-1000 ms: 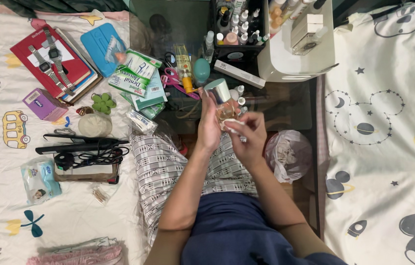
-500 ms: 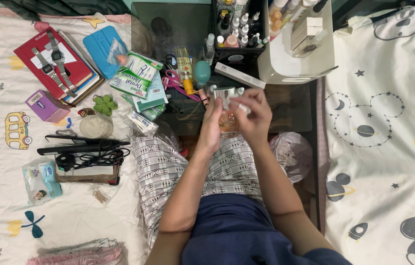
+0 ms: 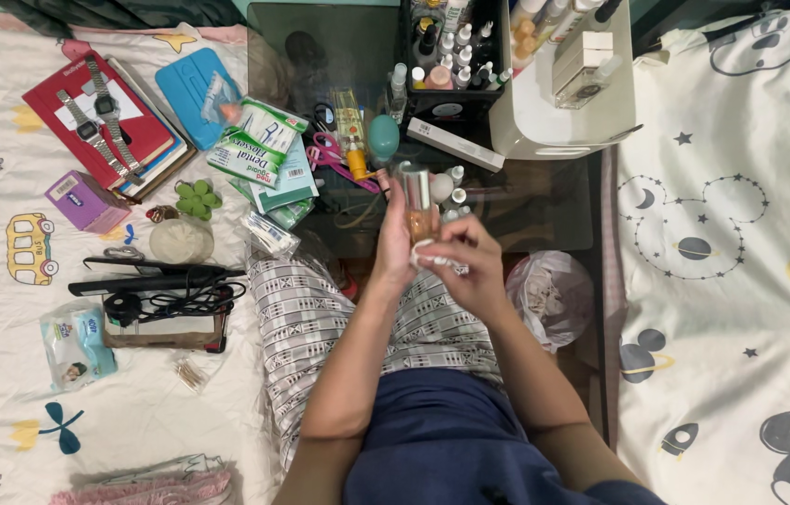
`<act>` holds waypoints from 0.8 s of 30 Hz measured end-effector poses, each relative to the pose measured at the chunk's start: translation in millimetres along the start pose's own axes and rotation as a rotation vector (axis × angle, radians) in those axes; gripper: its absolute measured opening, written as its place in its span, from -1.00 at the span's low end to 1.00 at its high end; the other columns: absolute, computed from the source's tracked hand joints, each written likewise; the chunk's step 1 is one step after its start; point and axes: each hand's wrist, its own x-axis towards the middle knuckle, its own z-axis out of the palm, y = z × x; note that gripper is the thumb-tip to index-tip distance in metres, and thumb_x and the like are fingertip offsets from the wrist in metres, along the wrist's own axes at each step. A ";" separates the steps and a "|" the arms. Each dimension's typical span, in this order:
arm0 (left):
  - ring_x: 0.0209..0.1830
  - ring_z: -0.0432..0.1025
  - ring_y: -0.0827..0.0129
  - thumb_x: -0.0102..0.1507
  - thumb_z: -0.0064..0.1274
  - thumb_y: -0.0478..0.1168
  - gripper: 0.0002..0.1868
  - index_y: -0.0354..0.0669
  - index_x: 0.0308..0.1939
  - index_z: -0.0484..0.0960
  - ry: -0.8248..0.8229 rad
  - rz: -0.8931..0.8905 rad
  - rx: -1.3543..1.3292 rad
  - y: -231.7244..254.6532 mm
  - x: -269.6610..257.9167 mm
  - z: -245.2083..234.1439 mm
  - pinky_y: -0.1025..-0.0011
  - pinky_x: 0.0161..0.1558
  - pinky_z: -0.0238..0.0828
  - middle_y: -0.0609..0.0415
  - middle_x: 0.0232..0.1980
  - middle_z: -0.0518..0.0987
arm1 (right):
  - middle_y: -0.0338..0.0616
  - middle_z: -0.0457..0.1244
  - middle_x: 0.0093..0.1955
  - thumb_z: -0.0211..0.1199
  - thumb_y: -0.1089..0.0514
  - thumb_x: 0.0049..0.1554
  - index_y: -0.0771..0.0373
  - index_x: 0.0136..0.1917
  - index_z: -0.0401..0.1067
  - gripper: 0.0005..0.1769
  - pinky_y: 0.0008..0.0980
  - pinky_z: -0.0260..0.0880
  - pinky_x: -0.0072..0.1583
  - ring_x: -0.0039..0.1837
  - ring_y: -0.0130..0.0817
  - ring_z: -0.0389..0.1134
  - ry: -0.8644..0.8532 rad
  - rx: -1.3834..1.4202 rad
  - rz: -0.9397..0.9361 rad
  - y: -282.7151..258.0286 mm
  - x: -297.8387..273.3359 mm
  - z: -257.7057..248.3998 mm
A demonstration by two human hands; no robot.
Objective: The person sits on the floor and wipes several cosmetic bottles and boxes with a tissue, then places them into a white organizer on a low table. The person handles items one at a time, including small bottles, a box, and a tube, and arranges them in the organizer.
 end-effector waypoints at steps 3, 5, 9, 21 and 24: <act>-0.30 0.52 0.41 0.39 -0.45 0.40 -0.24 -0.16 0.23 0.44 0.089 -0.151 -0.009 -5.6 -0.4 -1.5 0.44 -0.29 0.51 0.07 -0.22 0.55 | -0.25 0.24 -0.03 0.52 0.34 -0.02 0.18 0.01 0.62 -0.70 -0.44 0.31 0.00 0.02 -0.42 0.28 0.099 -0.032 -0.055 5.2 17.8 2.9; -0.22 0.54 0.39 0.36 -0.40 0.40 -0.23 -0.17 0.25 0.42 0.093 -0.219 -0.002 -7.5 -1.3 -6.0 0.42 -0.22 0.54 0.05 -0.14 0.57 | -0.23 0.24 -0.04 0.52 0.34 -0.04 0.20 0.01 0.62 -0.69 -0.43 0.31 0.01 0.03 -0.40 0.28 0.164 -0.021 -0.085 6.9 30.0 5.9; -0.08 0.53 0.34 0.41 -0.19 0.32 -0.26 -0.28 0.31 0.33 -0.072 -0.318 -0.087 -7.3 -2.6 -15.1 0.37 -0.08 0.54 0.00 -0.01 0.53 | -0.17 0.25 0.04 0.43 0.42 0.08 0.26 0.10 0.59 -0.69 -0.37 0.36 0.19 0.13 -0.34 0.32 0.285 0.045 -0.042 6.9 48.9 11.1; 0.16 0.36 0.26 0.43 0.01 -0.13 -0.23 -0.38 0.63 0.09 -0.089 -0.004 -0.267 21.0 -4.8 -3.4 0.33 0.22 0.46 -0.08 0.21 0.38 | -0.15 0.26 -0.04 0.47 0.34 0.09 0.26 0.13 0.58 -0.69 -0.44 0.30 0.00 0.00 -0.37 0.28 0.212 -0.178 -0.048 -9.5 1.2 29.6; 0.39 0.31 0.20 0.18 -0.02 -0.08 -0.06 -0.25 0.62 0.03 -0.035 -0.038 -0.194 22.9 -5.6 2.2 0.14 0.30 0.42 -0.05 0.56 0.23 | -0.14 0.25 -0.04 0.44 0.35 0.10 0.29 0.15 0.57 -0.68 -0.46 0.29 -0.02 -0.03 -0.39 0.27 0.219 -0.140 0.013 -12.6 -4.2 31.3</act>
